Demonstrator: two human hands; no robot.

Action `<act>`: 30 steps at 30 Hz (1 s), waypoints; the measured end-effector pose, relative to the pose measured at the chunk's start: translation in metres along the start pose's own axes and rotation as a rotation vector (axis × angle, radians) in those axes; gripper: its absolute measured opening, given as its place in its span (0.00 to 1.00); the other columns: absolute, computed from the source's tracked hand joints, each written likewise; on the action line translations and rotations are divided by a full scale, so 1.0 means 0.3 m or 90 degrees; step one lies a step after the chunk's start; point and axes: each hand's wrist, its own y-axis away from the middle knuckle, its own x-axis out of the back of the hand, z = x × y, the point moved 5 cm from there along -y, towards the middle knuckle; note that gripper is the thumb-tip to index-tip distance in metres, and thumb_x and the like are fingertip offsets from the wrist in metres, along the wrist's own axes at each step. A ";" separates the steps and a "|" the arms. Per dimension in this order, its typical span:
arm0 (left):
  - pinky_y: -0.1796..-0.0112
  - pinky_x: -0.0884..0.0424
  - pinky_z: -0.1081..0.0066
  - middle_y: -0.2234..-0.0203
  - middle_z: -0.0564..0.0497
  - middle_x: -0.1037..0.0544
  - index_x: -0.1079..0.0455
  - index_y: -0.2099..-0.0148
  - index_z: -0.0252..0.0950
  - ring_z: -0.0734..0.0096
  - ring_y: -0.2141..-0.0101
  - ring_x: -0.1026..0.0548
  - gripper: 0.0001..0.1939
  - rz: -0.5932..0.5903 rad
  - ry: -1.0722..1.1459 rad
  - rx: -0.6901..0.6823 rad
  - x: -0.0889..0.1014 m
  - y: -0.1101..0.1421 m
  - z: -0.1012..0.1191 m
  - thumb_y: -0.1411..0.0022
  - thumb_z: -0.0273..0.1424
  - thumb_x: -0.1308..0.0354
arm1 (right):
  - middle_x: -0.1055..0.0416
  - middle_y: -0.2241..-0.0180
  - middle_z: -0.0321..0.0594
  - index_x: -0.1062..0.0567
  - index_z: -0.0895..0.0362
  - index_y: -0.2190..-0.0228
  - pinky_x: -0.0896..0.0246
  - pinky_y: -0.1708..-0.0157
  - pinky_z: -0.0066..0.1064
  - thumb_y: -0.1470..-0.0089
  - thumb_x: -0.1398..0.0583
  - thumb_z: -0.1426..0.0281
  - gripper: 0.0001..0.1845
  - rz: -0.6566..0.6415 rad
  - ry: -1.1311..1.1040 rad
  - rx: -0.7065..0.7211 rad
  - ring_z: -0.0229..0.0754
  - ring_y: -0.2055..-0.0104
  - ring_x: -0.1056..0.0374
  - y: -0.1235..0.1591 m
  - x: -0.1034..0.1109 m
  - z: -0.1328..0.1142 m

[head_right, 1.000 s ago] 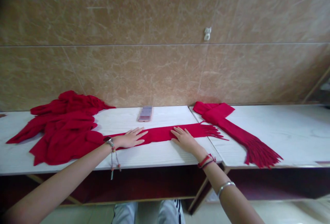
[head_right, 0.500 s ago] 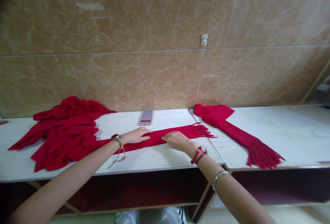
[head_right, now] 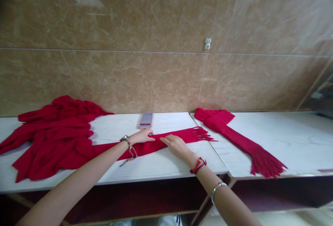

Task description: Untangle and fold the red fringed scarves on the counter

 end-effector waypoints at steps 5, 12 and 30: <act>0.65 0.36 0.72 0.67 0.49 0.25 0.32 0.60 0.34 0.66 0.65 0.28 0.13 0.051 0.038 0.021 -0.031 0.018 -0.003 0.45 0.37 0.44 | 0.30 0.63 0.46 0.33 0.60 0.52 0.42 0.61 0.37 0.46 0.50 0.78 0.19 0.028 0.060 -0.009 0.46 0.61 0.37 0.003 0.014 0.003; 0.62 0.36 0.70 0.64 0.47 0.25 0.34 0.57 0.35 0.65 0.62 0.29 0.14 0.095 0.053 0.022 -0.033 0.038 0.005 0.43 0.37 0.45 | 0.31 0.67 0.44 0.27 0.58 0.65 0.45 0.63 0.35 0.46 0.47 0.76 0.10 0.027 0.093 0.012 0.44 0.64 0.39 -0.015 0.026 -0.021; 0.43 0.58 0.59 0.39 0.51 0.50 0.48 0.39 0.46 0.60 0.40 0.55 0.28 0.012 -0.057 -0.226 -0.063 0.193 0.068 0.39 0.47 0.54 | 0.29 0.63 0.46 0.26 0.58 0.61 0.39 0.60 0.37 0.48 0.51 0.79 0.17 0.008 -0.067 -0.203 0.44 0.60 0.36 0.151 -0.011 0.177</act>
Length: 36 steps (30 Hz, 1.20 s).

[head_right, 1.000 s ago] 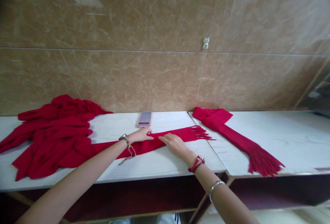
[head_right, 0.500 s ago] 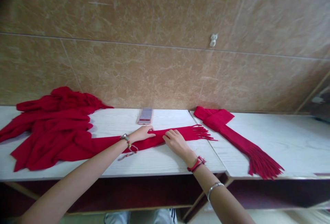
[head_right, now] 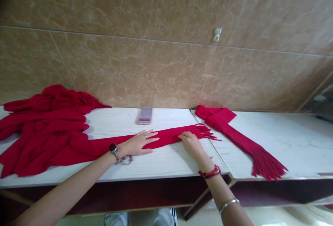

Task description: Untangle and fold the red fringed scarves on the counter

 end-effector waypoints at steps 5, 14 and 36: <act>0.44 0.54 0.61 0.42 0.51 0.42 0.44 0.41 0.44 0.63 0.42 0.47 0.23 0.037 -0.042 -0.012 0.003 -0.006 0.013 0.37 0.42 0.55 | 0.30 0.61 0.47 0.28 0.59 0.58 0.40 0.59 0.39 0.47 0.49 0.76 0.15 -0.010 0.034 0.055 0.46 0.58 0.36 -0.013 0.019 -0.080; 0.65 0.33 0.69 0.60 0.45 0.28 0.40 0.45 0.38 0.62 0.62 0.28 0.21 0.038 -0.182 -0.020 0.067 -0.044 0.106 0.40 0.37 0.50 | 0.28 0.61 0.47 0.32 0.59 0.58 0.38 0.59 0.35 0.45 0.50 0.74 0.14 0.052 -0.107 -0.029 0.44 0.59 0.33 -0.054 0.002 -0.045; 0.76 0.38 0.76 0.65 0.50 0.26 0.33 0.58 0.37 0.71 0.67 0.27 0.08 0.150 -0.269 -0.011 0.034 -0.079 0.093 0.37 0.28 0.52 | 0.28 0.69 0.48 0.30 0.64 0.60 0.42 0.62 0.34 0.53 0.52 0.81 0.19 0.058 0.156 0.059 0.46 0.66 0.35 -0.044 0.003 -0.012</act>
